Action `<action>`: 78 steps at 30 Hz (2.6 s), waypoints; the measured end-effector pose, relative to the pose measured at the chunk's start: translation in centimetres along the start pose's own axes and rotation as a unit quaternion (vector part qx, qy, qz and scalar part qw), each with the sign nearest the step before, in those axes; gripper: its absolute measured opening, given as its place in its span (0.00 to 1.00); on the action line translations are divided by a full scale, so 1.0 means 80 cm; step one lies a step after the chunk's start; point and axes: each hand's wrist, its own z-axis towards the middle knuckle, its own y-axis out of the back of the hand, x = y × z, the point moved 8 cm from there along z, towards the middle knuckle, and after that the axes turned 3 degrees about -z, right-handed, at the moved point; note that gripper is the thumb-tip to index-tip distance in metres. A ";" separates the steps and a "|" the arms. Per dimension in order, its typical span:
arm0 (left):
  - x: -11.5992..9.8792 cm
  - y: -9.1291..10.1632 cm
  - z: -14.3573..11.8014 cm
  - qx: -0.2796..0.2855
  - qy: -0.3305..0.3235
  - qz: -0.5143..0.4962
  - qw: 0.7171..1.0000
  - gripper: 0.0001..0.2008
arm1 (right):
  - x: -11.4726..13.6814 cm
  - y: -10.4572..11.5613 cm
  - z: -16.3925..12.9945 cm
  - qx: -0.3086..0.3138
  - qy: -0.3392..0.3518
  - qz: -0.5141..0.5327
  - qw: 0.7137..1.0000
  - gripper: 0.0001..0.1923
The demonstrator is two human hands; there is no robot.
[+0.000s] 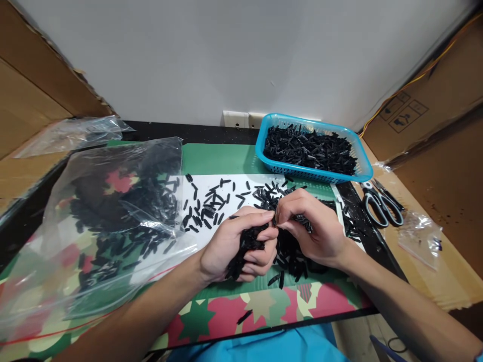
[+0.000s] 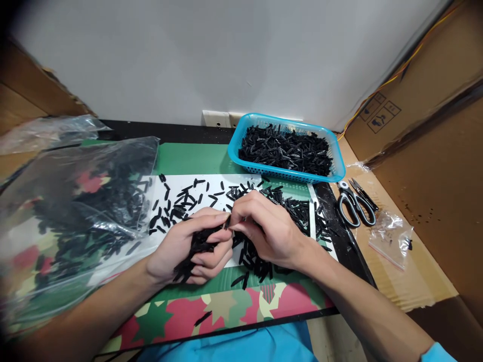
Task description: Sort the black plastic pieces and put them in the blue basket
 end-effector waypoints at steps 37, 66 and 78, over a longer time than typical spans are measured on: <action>0.011 -0.004 0.003 0.005 0.007 -0.005 1.000 0.22 | 0.025 0.009 -0.015 -0.065 0.108 -0.182 0.975 0.11; 0.019 -0.007 0.006 -0.051 -0.025 0.013 0.998 0.24 | 0.014 0.002 -0.013 -0.067 0.039 -0.142 0.987 0.12; 0.019 0.003 0.004 -0.057 0.028 0.049 0.997 0.21 | -0.018 -0.018 -0.014 0.033 -0.019 -0.030 0.999 0.07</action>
